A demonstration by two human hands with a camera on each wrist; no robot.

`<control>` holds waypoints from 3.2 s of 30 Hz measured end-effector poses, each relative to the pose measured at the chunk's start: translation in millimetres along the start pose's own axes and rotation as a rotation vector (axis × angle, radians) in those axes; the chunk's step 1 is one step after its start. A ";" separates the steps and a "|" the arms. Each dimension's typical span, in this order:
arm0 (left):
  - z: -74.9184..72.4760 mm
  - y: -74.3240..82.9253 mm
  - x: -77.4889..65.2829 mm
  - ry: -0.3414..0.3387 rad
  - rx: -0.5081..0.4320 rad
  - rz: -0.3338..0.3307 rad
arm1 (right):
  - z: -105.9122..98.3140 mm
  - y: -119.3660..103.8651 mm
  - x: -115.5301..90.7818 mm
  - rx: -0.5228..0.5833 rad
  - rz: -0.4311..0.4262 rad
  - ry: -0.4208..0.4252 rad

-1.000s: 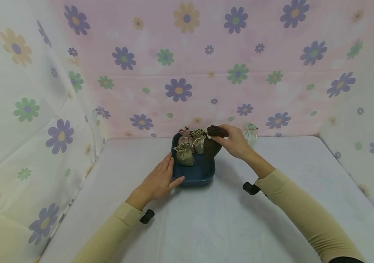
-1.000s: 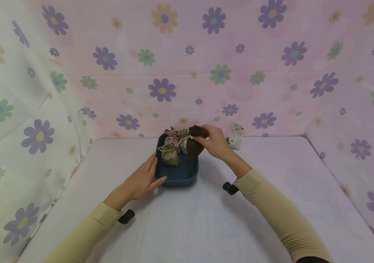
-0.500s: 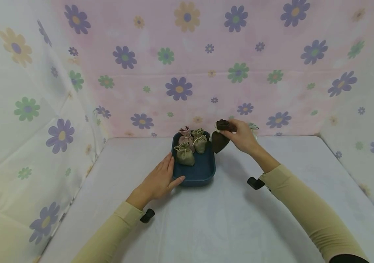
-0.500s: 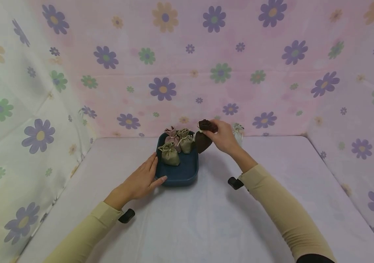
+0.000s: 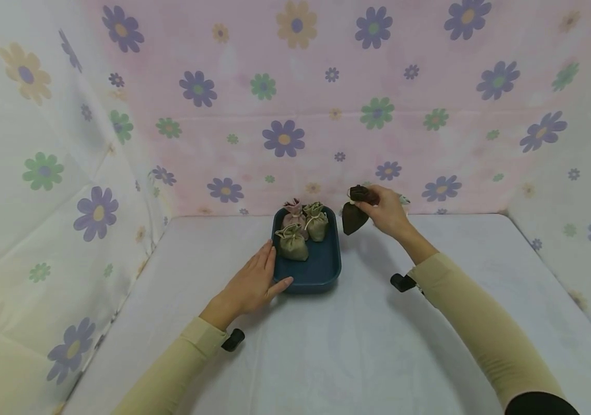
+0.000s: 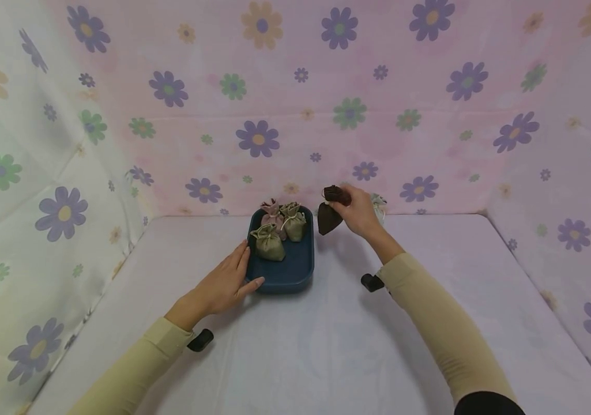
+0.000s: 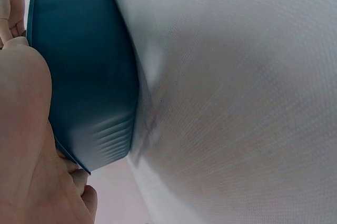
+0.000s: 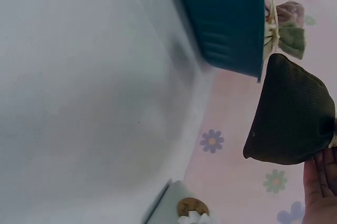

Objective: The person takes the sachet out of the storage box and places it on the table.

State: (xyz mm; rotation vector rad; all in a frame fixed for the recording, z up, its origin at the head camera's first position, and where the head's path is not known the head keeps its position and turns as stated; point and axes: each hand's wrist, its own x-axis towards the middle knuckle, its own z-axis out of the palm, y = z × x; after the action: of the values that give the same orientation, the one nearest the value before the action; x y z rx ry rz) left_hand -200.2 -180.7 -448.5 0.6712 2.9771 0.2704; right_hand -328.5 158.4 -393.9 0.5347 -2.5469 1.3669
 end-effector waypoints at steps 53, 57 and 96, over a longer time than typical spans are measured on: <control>2.0 1.0 0.9 -0.006 0.010 -0.011 | 22.4 64.2 -0.3 -0.017 0.130 0.084; 1.8 0.9 0.9 -0.006 0.007 -0.014 | 17.6 63.4 -8.5 -0.024 0.107 0.080; 5.9 7.9 -3.5 0.013 0.007 -0.010 | 21.2 7.9 -48.0 -0.019 -0.029 -0.118</control>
State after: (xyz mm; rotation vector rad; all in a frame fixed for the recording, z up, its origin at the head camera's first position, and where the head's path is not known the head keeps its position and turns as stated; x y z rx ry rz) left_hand -193.1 -174.2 -452.7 0.6579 2.9939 0.2646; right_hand -288.0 155.2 -428.0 0.6641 -2.6303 1.3383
